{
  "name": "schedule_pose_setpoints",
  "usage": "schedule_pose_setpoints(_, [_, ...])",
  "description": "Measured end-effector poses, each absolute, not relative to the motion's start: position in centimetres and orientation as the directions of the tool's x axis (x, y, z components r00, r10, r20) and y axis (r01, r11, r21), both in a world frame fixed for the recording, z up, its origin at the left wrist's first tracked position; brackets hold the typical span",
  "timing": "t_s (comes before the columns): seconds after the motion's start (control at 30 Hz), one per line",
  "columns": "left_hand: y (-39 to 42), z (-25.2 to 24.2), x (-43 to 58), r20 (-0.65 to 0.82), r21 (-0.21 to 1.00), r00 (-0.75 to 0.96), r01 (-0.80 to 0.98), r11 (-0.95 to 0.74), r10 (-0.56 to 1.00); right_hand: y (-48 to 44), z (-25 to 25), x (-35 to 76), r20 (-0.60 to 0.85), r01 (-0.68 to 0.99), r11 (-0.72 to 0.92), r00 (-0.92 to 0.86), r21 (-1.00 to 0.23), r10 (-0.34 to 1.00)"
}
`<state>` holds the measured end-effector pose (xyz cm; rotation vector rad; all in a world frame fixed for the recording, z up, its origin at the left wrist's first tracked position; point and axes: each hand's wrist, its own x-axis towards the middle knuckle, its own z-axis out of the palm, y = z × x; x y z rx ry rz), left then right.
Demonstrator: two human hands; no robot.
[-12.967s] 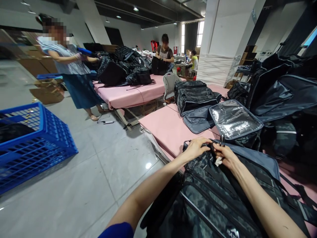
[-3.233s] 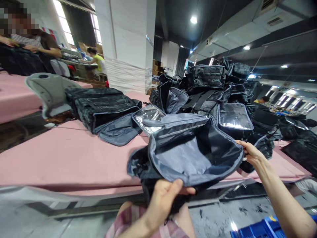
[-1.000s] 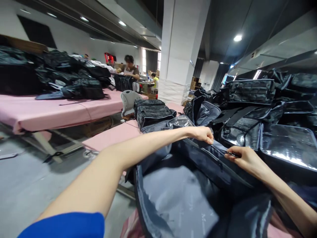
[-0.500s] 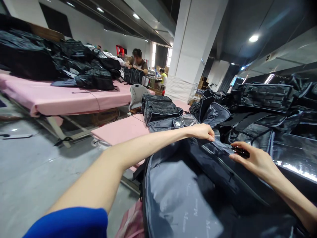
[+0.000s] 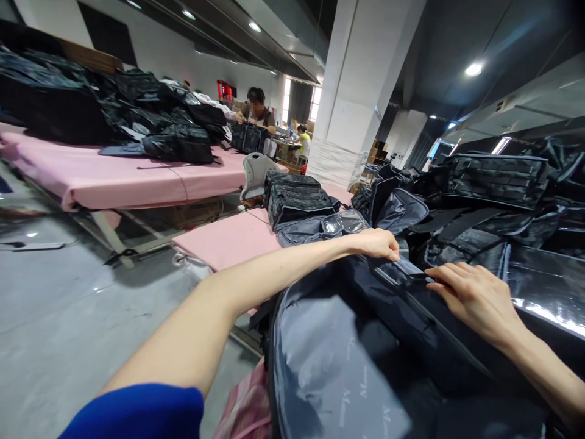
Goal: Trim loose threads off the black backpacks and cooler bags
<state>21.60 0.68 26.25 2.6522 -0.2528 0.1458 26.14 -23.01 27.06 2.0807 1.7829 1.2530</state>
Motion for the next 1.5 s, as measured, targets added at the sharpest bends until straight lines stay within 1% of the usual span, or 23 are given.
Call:
schedule_pose_setpoints(0.1, [0.7,26.3,21.6,0.142,0.438,0.978,-0.201,-0.876,-0.154,-23.0,26.9,26.3,0.542,0.756,-0.341,-0.022,0.559,0.840])
schedule_pose_setpoints(0.27, [0.7,26.1,21.5,0.149,0.434,0.976,-0.211,-0.876,-0.161,-22.9,27.4,25.7,0.461,0.682,-0.317,-0.033,0.659,0.887])
schedule_pose_setpoints(0.37, [0.6,26.1,21.4,0.162,0.429,0.974,-0.214,-0.878,-0.159,-23.4,27.6,25.8,0.437,0.706,-0.282,-0.044,0.650,0.899])
schedule_pose_setpoints(0.47, [0.5,26.1,21.3,0.170,0.421,0.973,-0.216,-0.881,-0.157,-24.0,27.2,26.8,0.452,0.787,-0.276,-0.004,0.553,0.892])
schedule_pose_setpoints(0.57, [0.4,26.1,21.1,0.186,0.412,0.970,-0.222,-0.883,-0.157,-24.0,26.7,28.1,0.487,0.878,-0.318,0.115,0.358,0.866])
schedule_pose_setpoints(0.63, [0.4,26.0,20.9,0.215,0.393,0.963,-0.236,-0.889,-0.161,-23.6,26.5,28.8,0.494,0.910,-0.342,0.192,0.234,0.848])
schedule_pose_setpoints(0.7, [0.4,25.9,20.7,0.248,0.368,0.954,-0.253,-0.895,-0.168,-23.0,26.4,29.1,0.498,0.917,-0.353,0.222,0.185,0.838])
schedule_pose_setpoints(0.77, [0.3,25.6,20.4,0.285,0.347,0.942,-0.274,-0.897,-0.177,-22.5,26.4,29.1,0.505,0.913,-0.339,0.187,0.228,0.843])
schedule_pose_setpoints(0.93, [-0.7,25.0,19.1,0.506,0.260,0.839,-0.369,-0.892,-0.200,-22.2,26.9,28.5,0.473,0.852,-0.233,-0.019,0.469,0.881])
schedule_pose_setpoints(1.0, [-1.4,24.7,18.7,0.509,0.273,0.836,-0.383,-0.883,-0.205,-22.4,27.0,28.3,0.460,0.831,-0.208,-0.064,0.516,0.885])
schedule_pose_setpoints(1.07, [-1.9,24.4,18.5,0.466,0.290,0.857,-0.381,-0.878,-0.218,-22.6,26.9,28.2,0.466,0.821,-0.208,-0.079,0.532,0.882])
schedule_pose_setpoints(1.13, [-2.2,24.1,18.4,0.449,0.266,0.863,-0.375,-0.888,-0.230,-23.1,26.9,28.3,0.484,0.830,-0.224,-0.063,0.511,0.873])
schedule_pose_setpoints(1.23, [-2.7,23.8,18.4,0.455,0.187,0.857,-0.359,-0.914,-0.243,-24.3,26.8,28.5,0.557,0.844,-0.309,0.015,0.438,0.831])
schedule_pose_setpoints(1.3, [-3.3,23.6,18.5,0.458,0.106,0.849,-0.345,-0.933,-0.262,-25.2,26.8,28.4,0.589,0.833,-0.358,0.048,0.423,0.807])
schedule_pose_setpoints(1.4, [-4.1,23.4,18.6,0.481,-0.006,0.824,-0.339,-0.941,-0.300,-26.1,26.7,27.9,0.559,0.803,-0.342,0.014,0.487,0.829])
schedule_pose_setpoints(1.43, [-4.3,23.3,18.6,0.492,-0.023,0.815,-0.340,-0.940,-0.306,-26.2,26.7,27.6,0.541,0.790,-0.330,-0.003,0.516,0.841])
schedule_pose_setpoints(1.5, [-4.5,23.3,18.8,0.511,-0.008,0.804,-0.351,-0.936,-0.306,-26.1,26.7,27.2,0.514,0.765,-0.316,-0.023,0.562,0.858])
